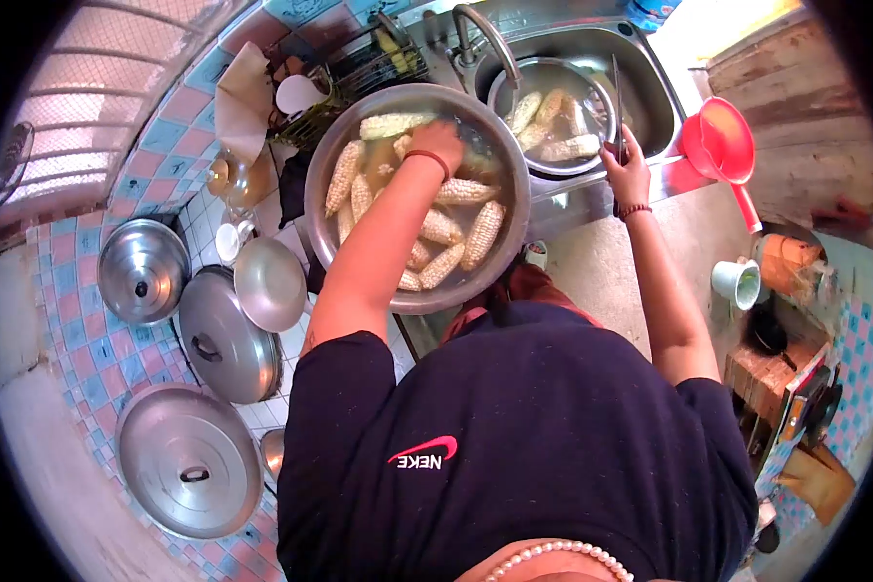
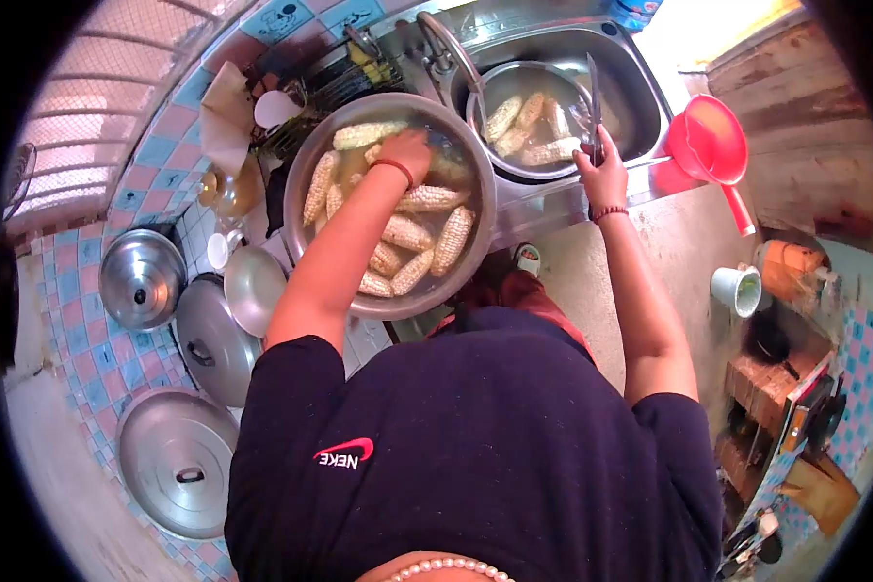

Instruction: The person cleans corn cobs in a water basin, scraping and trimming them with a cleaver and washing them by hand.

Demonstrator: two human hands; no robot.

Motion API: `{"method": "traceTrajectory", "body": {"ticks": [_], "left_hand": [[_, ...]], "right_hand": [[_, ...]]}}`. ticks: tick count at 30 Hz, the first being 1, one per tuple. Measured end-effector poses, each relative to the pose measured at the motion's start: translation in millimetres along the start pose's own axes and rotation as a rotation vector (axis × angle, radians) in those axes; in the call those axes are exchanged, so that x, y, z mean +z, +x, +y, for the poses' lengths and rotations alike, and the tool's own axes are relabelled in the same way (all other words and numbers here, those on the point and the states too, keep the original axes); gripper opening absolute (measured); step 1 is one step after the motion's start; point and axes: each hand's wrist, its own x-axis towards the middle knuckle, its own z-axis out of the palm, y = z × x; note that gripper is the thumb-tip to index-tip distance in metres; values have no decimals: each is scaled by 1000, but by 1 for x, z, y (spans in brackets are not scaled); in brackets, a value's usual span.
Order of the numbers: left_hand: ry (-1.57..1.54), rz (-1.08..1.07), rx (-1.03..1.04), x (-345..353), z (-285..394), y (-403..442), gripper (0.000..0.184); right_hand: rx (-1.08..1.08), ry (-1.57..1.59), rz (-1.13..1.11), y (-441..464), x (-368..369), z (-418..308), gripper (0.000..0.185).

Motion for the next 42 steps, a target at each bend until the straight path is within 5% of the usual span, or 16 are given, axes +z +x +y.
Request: {"method": "traceTrajectory", "body": {"ticks": [6, 11, 15, 22, 42], "left_hand": [[-330, -87, -93, -7, -10, -12, 41], [-615, 604, 31, -13, -20, -60, 54], [-780, 792, -48, -30, -3, -95, 56], [-1507, 641, -166, -53, 21, -146, 41], [-1442, 599, -196, -50, 27, -170, 46]], "right_hand": [[-112, 158, -2, -71, -23, -32, 61], [-322, 350, -60, -141, -15, -73, 60], [-227, 343, -240, -148, 17, -108, 11], [-228, 295, -309, -163, 57, -181, 18], [-49, 452, -469, -165, 69, -196, 15]]}}
